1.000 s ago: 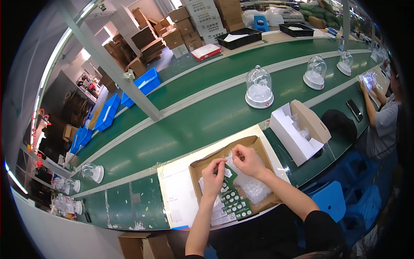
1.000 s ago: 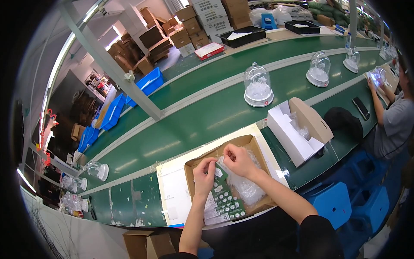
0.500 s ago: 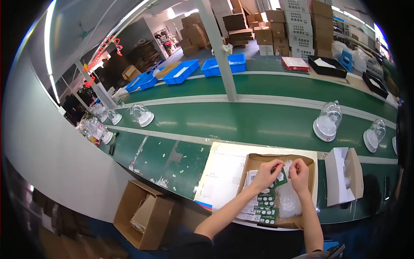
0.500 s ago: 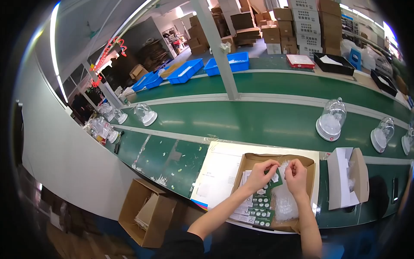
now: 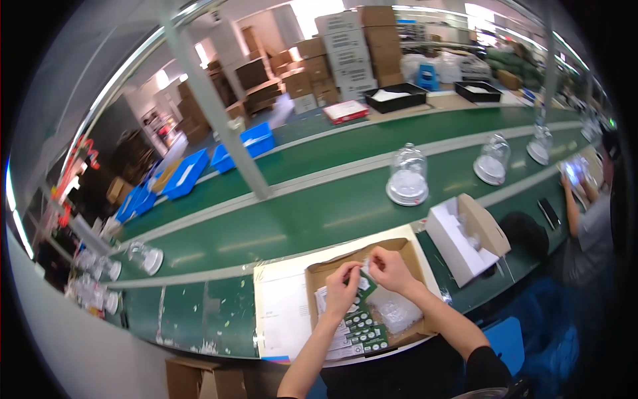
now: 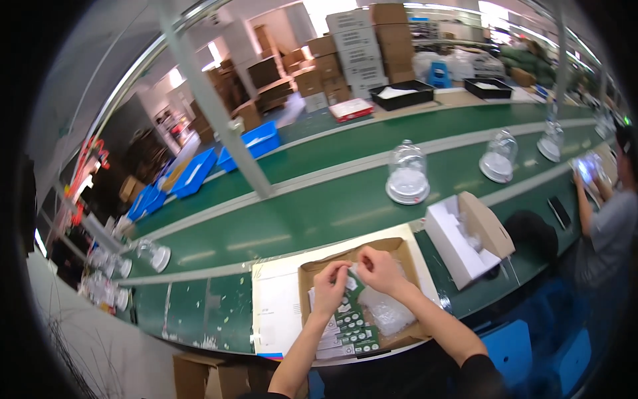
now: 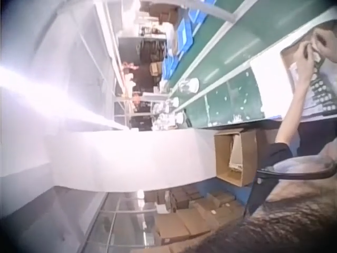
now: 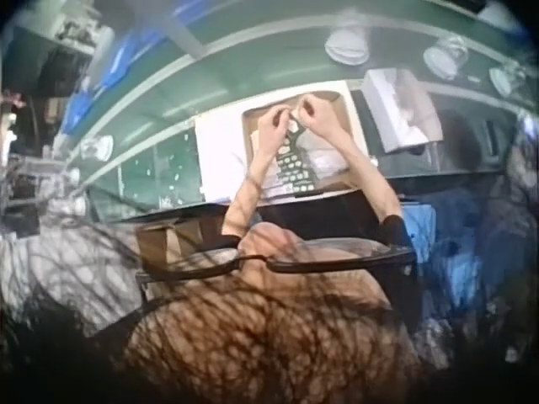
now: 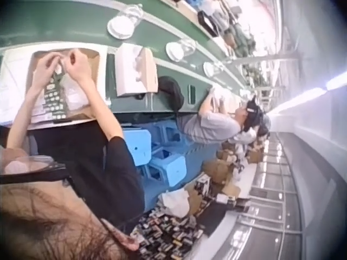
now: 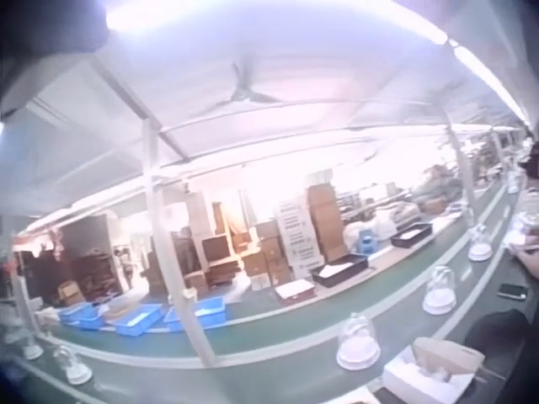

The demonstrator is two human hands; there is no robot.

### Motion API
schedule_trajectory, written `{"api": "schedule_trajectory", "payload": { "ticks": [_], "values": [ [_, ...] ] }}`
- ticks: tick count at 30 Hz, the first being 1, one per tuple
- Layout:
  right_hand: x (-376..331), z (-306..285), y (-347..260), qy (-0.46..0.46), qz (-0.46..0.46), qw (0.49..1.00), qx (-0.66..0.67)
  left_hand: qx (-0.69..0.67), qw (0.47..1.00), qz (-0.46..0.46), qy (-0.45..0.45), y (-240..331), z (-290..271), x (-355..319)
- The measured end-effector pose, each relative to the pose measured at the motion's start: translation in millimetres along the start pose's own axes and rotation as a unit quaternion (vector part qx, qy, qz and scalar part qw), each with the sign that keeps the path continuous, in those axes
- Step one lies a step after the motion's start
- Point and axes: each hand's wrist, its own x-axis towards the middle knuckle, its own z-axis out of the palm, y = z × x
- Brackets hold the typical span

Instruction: Separating LED PCBs from a panel and placing them into transparent dome-shaped housings on an assembly line.

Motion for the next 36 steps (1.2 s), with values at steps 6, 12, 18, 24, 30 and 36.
{"api": "schedule_trajectory", "payload": {
  "ticks": [6, 12, 18, 24, 30, 36],
  "values": [
    [27, -31, -25, -0.025, -0.116, 0.992, -0.053, 0.003, 1.000, 0.015, -0.022, 22, 9, 3],
    [49, -58, -34, -0.086, -0.141, 0.983, -0.080, 0.141, 0.984, 0.088, -0.070, 56, 11, 40],
    [74, -90, -12, -0.015, -0.128, 0.980, -0.150, 0.258, 0.933, 0.225, -0.109, 75, 33, 97],
    [116, -112, 12, 0.075, -0.217, 0.961, -0.153, 0.298, 0.900, 0.283, -0.147, 78, 57, 163],
    [155, -137, 16, 0.159, -0.224, 0.949, -0.158, 0.332, 0.883, 0.287, -0.167, 84, 83, 220],
    [193, -137, 22, 0.192, -0.163, 0.959, -0.128, 0.396, 0.851, 0.312, -0.149, 82, 93, 268]
  ]
}}
